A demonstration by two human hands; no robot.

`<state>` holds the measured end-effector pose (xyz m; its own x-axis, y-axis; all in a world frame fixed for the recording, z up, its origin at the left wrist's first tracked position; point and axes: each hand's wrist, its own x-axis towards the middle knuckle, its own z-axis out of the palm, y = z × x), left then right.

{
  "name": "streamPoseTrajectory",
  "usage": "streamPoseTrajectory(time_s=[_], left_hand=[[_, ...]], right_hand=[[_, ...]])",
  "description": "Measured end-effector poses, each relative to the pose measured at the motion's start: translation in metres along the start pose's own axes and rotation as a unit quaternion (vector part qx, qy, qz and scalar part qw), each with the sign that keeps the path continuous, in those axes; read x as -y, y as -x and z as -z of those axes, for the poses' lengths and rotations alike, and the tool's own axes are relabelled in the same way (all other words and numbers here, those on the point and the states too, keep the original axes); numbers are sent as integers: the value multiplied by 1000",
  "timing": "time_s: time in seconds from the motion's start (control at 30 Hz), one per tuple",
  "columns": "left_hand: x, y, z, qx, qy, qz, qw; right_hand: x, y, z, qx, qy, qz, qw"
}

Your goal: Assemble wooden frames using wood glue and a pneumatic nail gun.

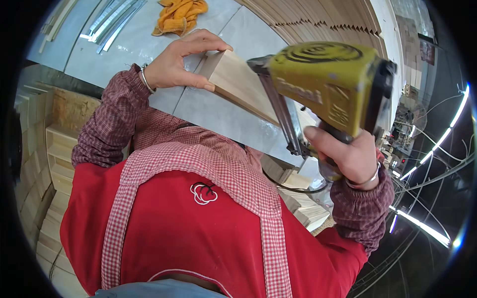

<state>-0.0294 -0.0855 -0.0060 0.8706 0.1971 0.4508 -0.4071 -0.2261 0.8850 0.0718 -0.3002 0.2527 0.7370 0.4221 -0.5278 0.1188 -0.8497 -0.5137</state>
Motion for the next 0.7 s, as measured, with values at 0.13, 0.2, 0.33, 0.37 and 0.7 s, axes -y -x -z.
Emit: streamPoseTrajectory(time_s=[0.13,0.2,0.33,0.37,0.7], left_hand=[[-14,-4,-8,20,13,14,1000],[-19,-6,-12,22,16,19,999],[-21,-8,-17,25,27,25,999],[-21,-8,-17,25,31,26,999],[-20,-8,-19,26,28,22,999]], right_hand=[[6,-2,1,41,35,0,999],[5,-3,2,46,40,5,998],[6,-6,3,48,49,13,998],[7,-6,2,48,53,16,997],[13,-6,1,44,88,-17,995]])
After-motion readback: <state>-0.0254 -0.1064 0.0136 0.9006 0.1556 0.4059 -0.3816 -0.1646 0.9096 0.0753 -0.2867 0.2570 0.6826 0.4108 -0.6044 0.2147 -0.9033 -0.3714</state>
